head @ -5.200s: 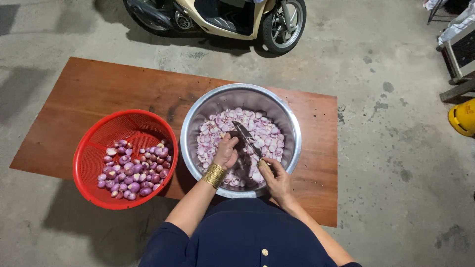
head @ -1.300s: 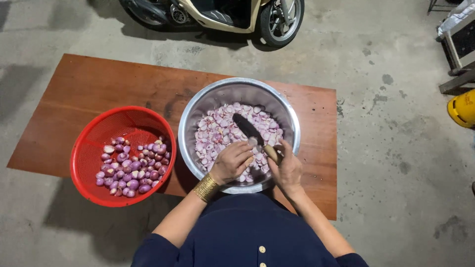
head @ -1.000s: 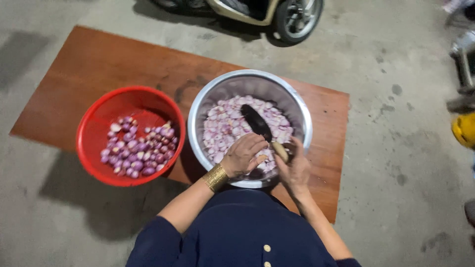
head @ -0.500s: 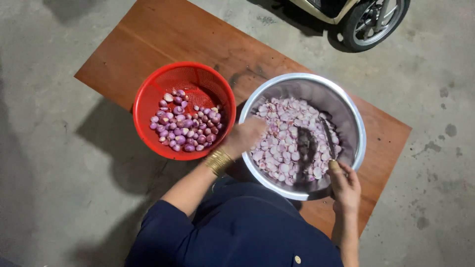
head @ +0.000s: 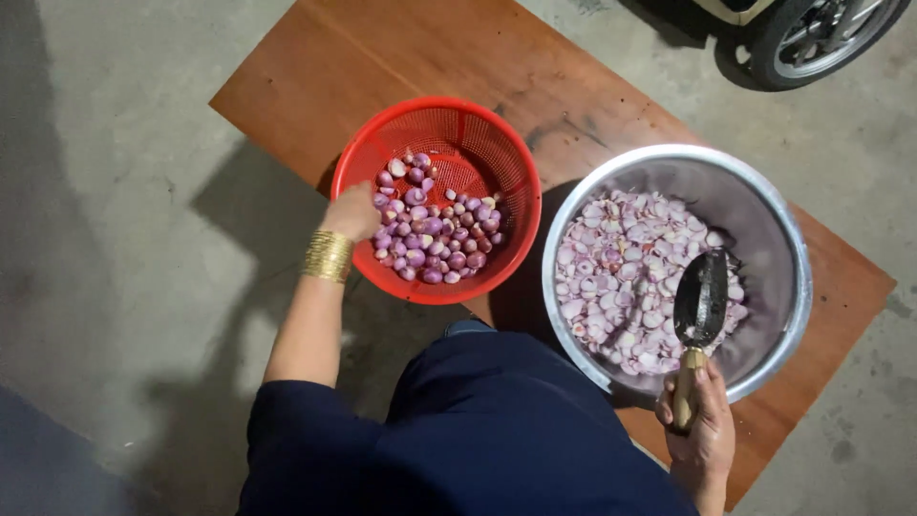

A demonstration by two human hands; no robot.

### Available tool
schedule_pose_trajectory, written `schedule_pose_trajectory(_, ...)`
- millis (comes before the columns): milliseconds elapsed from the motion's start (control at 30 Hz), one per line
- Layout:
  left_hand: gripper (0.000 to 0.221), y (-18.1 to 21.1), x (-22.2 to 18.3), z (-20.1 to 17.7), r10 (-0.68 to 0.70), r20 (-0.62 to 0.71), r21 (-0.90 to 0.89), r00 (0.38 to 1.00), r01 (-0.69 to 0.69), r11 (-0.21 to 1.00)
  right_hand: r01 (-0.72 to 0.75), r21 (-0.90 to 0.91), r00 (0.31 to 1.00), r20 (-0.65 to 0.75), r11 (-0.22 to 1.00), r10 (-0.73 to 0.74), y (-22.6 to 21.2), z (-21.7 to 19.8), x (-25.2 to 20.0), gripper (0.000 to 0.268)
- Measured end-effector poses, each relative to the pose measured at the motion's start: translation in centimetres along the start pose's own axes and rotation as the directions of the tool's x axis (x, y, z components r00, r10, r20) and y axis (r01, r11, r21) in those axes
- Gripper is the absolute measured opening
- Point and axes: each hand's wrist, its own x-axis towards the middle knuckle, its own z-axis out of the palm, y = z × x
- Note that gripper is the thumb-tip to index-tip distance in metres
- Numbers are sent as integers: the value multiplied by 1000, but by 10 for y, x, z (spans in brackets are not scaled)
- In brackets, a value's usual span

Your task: The person peels small red onions using a knife, removing the outer skin and placing the peeled onions into a metal bowl. The person repeatedly picks onions from a red basket, peels them, and transfers them to the bowl.

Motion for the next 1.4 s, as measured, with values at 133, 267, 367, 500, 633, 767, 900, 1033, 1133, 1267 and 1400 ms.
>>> schedule_pose_trajectory(133, 69, 20, 29, 37, 89, 83, 449, 993, -117, 886, -7, 24, 1000, -10, 1000, 8, 6, 17, -2, 45)
schedule_pose_trajectory(267, 43, 67, -13, -21, 152, 389, 214, 909, -249, 945, 25, 2, 999, -45, 1000, -24, 1, 38, -16, 40)
schedule_pose_trajectory(367, 36, 72, -4, -34, 219, 387, 178, 896, -305, 935, 48, 30, 998, -53, 998, -46, 12, 33, -19, 39)
schedule_pose_trajectory(500, 50, 57, 55, 27, 143, 115, 195, 983, -163, 967, 15, 82, 997, -70, 996, -9, 29, 27, -18, 36)
schedule_pose_trajectory(633, 32, 45, 65, 70, 568, 3, 191, 823, -558, 807, 11, 291, 993, -116, 957, 23, 43, 30, -9, 41)
schedule_pose_trajectory(767, 41, 101, 40, 42, 514, -107, -409, 851, -509, 758, -67, 437, 989, -88, 897, 117, 24, 43, -20, 38)
schedule_pose_trajectory(900, 40, 193, -29, 20, 614, 155, -973, 774, 11, 231, 41, 287, 999, -18, 957, -37, 40, 40, -3, 34)
schedule_pose_trajectory(1033, 39, 264, -51, 61, 817, 278, -944, 506, 302, 134, 213, 104, 977, -43, 972, -209, 27, 61, -1, 45)
schedule_pose_trajectory(1133, 31, 312, -60, 90, 902, 245, -913, 354, 397, 92, 344, -99, 924, -142, 934, -355, 41, 47, 11, 46)
schedule_pose_trajectory(1267, 35, 357, -54, 127, 862, 241, -952, 446, 280, 121, 446, -291, 818, -250, 846, -518, 29, 47, 16, 46)
schedule_pose_trajectory(1400, 35, 373, -35, 177, 805, 233, -966, 545, 226, 126, 460, -624, 647, -251, 631, -720, 19, 58, 8, 41)
